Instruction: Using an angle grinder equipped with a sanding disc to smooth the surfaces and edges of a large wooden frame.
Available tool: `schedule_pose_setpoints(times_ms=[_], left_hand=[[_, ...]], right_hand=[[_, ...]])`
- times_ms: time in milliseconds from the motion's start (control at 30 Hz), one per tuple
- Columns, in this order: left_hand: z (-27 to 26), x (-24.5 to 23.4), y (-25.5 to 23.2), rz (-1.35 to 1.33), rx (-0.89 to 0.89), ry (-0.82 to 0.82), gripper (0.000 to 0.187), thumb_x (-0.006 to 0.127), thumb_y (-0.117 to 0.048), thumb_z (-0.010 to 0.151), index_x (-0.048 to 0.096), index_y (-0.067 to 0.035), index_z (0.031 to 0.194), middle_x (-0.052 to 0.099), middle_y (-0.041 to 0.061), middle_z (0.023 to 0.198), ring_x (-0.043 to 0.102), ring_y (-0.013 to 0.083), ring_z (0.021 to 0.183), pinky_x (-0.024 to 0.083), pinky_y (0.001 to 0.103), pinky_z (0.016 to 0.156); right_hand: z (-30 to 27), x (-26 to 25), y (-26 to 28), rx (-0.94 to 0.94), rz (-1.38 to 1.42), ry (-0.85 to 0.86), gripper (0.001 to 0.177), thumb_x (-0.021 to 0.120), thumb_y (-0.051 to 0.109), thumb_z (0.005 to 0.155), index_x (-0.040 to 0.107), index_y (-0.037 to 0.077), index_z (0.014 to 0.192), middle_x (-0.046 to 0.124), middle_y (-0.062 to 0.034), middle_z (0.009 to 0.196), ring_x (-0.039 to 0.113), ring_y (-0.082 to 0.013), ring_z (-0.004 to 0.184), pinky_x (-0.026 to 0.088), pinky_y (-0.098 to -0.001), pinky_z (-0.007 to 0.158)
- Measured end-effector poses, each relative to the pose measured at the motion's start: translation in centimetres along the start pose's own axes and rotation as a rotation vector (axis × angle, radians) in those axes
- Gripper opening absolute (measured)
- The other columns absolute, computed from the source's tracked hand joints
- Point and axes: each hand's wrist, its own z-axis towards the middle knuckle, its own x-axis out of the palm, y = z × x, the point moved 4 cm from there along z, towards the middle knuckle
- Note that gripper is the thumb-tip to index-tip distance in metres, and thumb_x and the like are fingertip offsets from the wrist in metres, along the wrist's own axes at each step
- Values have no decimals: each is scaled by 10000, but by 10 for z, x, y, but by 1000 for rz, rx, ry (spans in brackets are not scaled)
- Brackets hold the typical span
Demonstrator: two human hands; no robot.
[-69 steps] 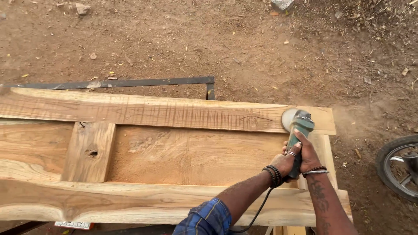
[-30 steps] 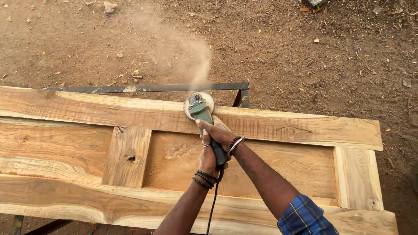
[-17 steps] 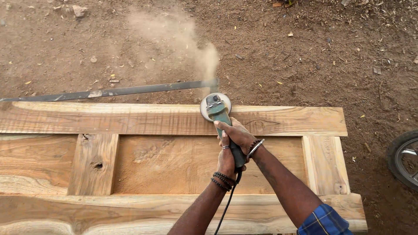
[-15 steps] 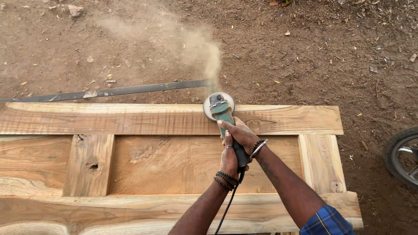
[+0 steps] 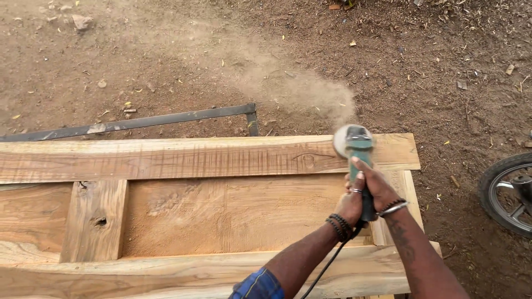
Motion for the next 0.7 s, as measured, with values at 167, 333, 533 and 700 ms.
schedule_pose_setpoints(times_ms=[167, 333, 533, 700], left_hand=[[-5, 27, 1, 208, -93, 194, 818, 452, -840, 933, 622, -40, 941, 655, 64, 686, 625, 161, 497, 438, 283, 348], [-42, -13, -11, 320, -77, 142, 797, 483, -820, 905, 626, -41, 992, 634, 61, 686, 613, 164, 489, 435, 295, 358], [-90, -179, -5, 92, 50, -74, 807, 501, -799, 909, 646, -11, 1008, 668, 81, 707, 660, 183, 534, 486, 293, 416], [-164, -358, -19, -39, 153, -375, 822, 446, -818, 880, 686, -33, 842, 640, 67, 596, 652, 190, 475, 468, 299, 375]], right_hand=[[-17, -55, -19, -152, 143, -253, 569, 686, 513, 889, 511, 113, 1254, 617, -86, 841, 643, -192, 666, 579, -366, 606], [-16, -18, -51, -127, 329, -171, 617, 701, 540, 919, 498, 53, 1238, 635, -89, 847, 666, -191, 683, 600, -358, 630], [-33, 195, -59, -133, 242, 179, 579, 751, 445, 853, 496, 82, 1224, 653, -76, 833, 678, -180, 695, 605, -354, 624], [-25, 399, -90, -59, 165, 516, 556, 781, 415, 861, 504, 64, 1192, 653, -76, 843, 695, -188, 698, 621, -360, 653]])
